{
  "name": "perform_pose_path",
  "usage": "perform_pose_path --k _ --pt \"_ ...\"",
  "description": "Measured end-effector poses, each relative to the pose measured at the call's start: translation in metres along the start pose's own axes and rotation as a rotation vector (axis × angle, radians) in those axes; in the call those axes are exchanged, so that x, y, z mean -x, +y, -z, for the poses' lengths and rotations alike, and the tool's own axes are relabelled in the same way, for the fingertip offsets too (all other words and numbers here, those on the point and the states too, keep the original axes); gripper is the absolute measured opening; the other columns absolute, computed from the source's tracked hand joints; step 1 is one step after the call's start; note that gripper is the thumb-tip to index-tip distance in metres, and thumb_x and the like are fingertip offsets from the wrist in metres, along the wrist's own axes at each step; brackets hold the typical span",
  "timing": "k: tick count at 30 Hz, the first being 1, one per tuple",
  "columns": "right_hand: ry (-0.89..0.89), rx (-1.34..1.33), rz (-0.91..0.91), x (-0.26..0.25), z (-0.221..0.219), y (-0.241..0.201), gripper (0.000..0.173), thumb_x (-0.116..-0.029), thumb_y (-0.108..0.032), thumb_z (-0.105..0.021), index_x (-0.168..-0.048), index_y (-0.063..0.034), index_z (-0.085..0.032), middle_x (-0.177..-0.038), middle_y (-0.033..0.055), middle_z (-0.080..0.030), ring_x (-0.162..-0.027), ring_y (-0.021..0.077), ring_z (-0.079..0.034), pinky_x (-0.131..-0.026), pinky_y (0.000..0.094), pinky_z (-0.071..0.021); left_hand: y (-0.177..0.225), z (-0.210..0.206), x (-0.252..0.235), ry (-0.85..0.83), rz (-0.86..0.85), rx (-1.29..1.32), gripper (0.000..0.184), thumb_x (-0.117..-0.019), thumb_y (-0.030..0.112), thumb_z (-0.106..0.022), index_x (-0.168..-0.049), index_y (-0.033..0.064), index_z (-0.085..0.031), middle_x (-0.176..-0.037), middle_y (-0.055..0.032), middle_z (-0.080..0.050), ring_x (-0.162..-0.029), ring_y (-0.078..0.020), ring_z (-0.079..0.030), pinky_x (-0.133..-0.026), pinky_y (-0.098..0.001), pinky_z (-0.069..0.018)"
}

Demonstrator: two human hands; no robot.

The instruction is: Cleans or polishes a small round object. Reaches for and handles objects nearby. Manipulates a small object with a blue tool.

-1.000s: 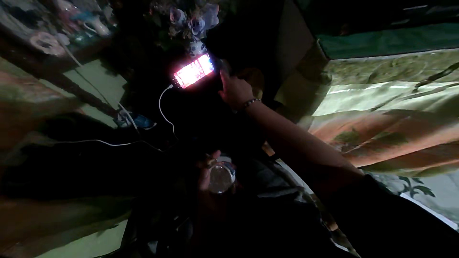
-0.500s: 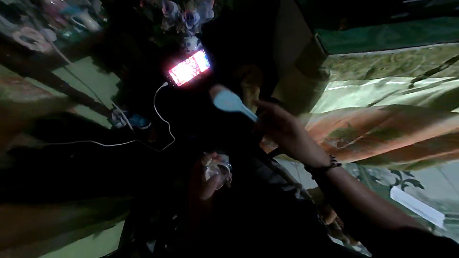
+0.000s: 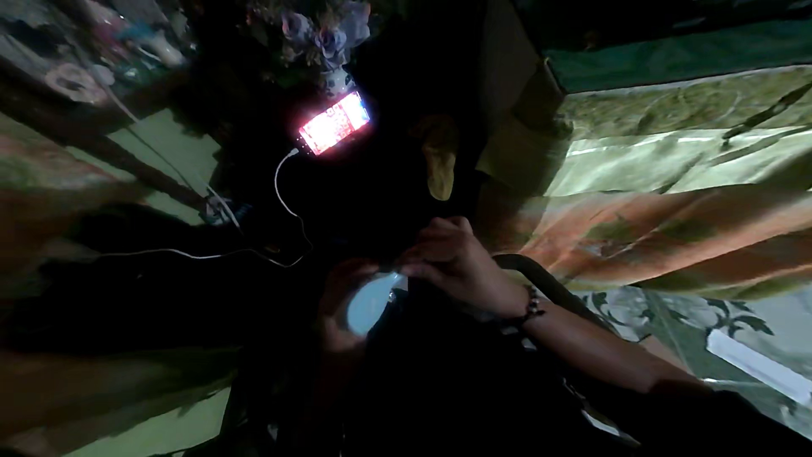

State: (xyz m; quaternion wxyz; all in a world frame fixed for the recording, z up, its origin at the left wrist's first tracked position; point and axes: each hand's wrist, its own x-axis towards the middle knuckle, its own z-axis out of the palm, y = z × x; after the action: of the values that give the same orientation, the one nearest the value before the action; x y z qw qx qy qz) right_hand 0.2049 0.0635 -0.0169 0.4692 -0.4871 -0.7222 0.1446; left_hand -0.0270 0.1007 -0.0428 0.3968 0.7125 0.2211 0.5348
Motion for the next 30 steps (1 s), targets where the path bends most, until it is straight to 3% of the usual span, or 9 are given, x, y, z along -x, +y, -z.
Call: perform_pose_path --k 5,7,9,15,20,23,26,28,30 --pt "0.089 0.166 -0.109 -0.007 0.027 0.035 0.018 -0.0914 -0.034 -0.074 -0.093 -0.0177 -0.081 -0.084 -0.0019 -0.071 -0.087 0.0175 -0.064 -0.09 0.0545 -0.0439 0.006 0.02 -0.001 -0.009 0.04 -0.178 0.031 -0.089 -0.005 -0.057 -0.116 0.0012 -0.071 -0.125 -0.0098 -0.066 -0.109 -0.0164 -0.067 -0.088 -0.0333 -0.061" --pt "0.062 0.027 -0.055 -0.01 0.021 0.011 0.017 -0.0932 -0.034 -0.073 -0.092 -0.0186 -0.081 -0.086 -0.0064 -0.072 -0.087 0.0099 -0.065 -0.092 0.0477 -0.0474 -0.002 0.017 -0.002 -0.005 -0.012 -0.226 0.023 -0.0961 0.008 -0.06 -0.115 0.0045 -0.073 -0.122 -0.0071 -0.068 -0.114 -0.0123 -0.064 -0.095 -0.0279 -0.0557" --pt "-0.028 -0.09 0.009 -0.012 0.006 -0.008 0.022 -0.0977 -0.037 -0.068 -0.096 -0.0197 -0.081 -0.091 -0.0082 -0.074 -0.09 0.0063 -0.063 -0.098 0.0455 -0.0415 -0.007 0.011 -0.007 -0.021 -0.073 -0.187 0.021 -0.1005 0.023 -0.062 -0.113 0.0117 -0.074 -0.121 -0.0033 -0.07 -0.122 -0.0159 -0.06 -0.105 -0.0326 -0.0497" --pt "0.044 0.088 -0.127 -0.005 0.018 0.042 0.019 -0.0918 -0.035 -0.073 -0.091 -0.0168 -0.081 -0.085 -0.0027 -0.072 -0.086 0.015 -0.066 -0.088 0.0524 -0.047 -0.003 0.02 -0.005 -0.031 -0.06 -0.324 0.023 -0.0963 0.004 -0.056 -0.112 0.0019 -0.072 -0.12 -0.0135 -0.067 -0.11 -0.0177 -0.066 -0.089 -0.0318 -0.06" --pt "-0.053 -0.162 -0.043 0.001 0.005 -0.001 0.024 -0.0985 -0.037 -0.066 -0.096 -0.0184 -0.081 -0.091 -0.0072 -0.075 -0.09 0.0051 -0.064 -0.096 0.0421 -0.0444 -0.008 0.004 0.001 -0.046 -0.026 -0.144 0.021 -0.097 0.019 -0.067 -0.116 0.0138 -0.074 -0.127 -0.0053 -0.066 -0.123 -0.0164 -0.06 -0.105 -0.0321 -0.0514" --pt "-0.038 -0.085 -0.082 0.002 0.01 0.025 0.023 -0.0966 -0.036 -0.068 -0.094 -0.0166 -0.08 -0.088 -0.005 -0.073 -0.087 0.0071 -0.066 -0.089 0.04 -0.0533 0.001 0.004 -0.002 -0.008 -0.092 -0.206 0.02 -0.1005 0.017 -0.058 -0.111 0.0099 -0.073 -0.124 -0.0082 -0.067 -0.119 -0.0179 -0.062 -0.1 -0.0341 -0.0546" --pt "0.013 0.019 -0.177 0.006 0.018 0.039 0.021 -0.0933 -0.035 -0.072 -0.093 -0.0161 -0.081 -0.087 -0.0022 -0.073 -0.089 0.0146 -0.066 -0.092 0.0507 -0.0469 -0.001 0.015 0.001 0.011 -0.034 -0.21 0.023 -0.0961 0.009 -0.057 -0.114 0.007 -0.071 -0.122 -0.0062 -0.067 -0.112 -0.0159 -0.066 -0.092 -0.0334 -0.0592" --pt "0.044 -0.172 -0.151 0.007 0.01 0.018 0.02 -0.0963 -0.032 -0.069 -0.095 -0.0152 -0.08 -0.089 -0.0054 -0.073 -0.089 0.0073 -0.065 -0.091 0.0396 -0.0501 -0.003 0.013 0.004 0.043 0.058 -0.072 0.024 -0.0982 0.012 -0.056 -0.117 0.0048 -0.069 -0.123 -0.0045 -0.068 -0.116 -0.0151 -0.064 -0.099 -0.0335 -0.0555" --pt "0.044 -0.38 -0.065 0.008 -0.006 0.004 0.02 -0.0981 -0.028 -0.069 -0.096 -0.0106 -0.079 -0.09 -0.0035 -0.074 -0.089 0.0053 -0.064 -0.09 0.0327 -0.0509 -0.005 0.006 0.004 0.072 0.141 0.155 0.029 -0.1028 0.028 -0.057 -0.118 0.0064 -0.07 -0.12 -0.0056 -0.07 -0.108 -0.0161 -0.067 -0.093 -0.0337 -0.0574"
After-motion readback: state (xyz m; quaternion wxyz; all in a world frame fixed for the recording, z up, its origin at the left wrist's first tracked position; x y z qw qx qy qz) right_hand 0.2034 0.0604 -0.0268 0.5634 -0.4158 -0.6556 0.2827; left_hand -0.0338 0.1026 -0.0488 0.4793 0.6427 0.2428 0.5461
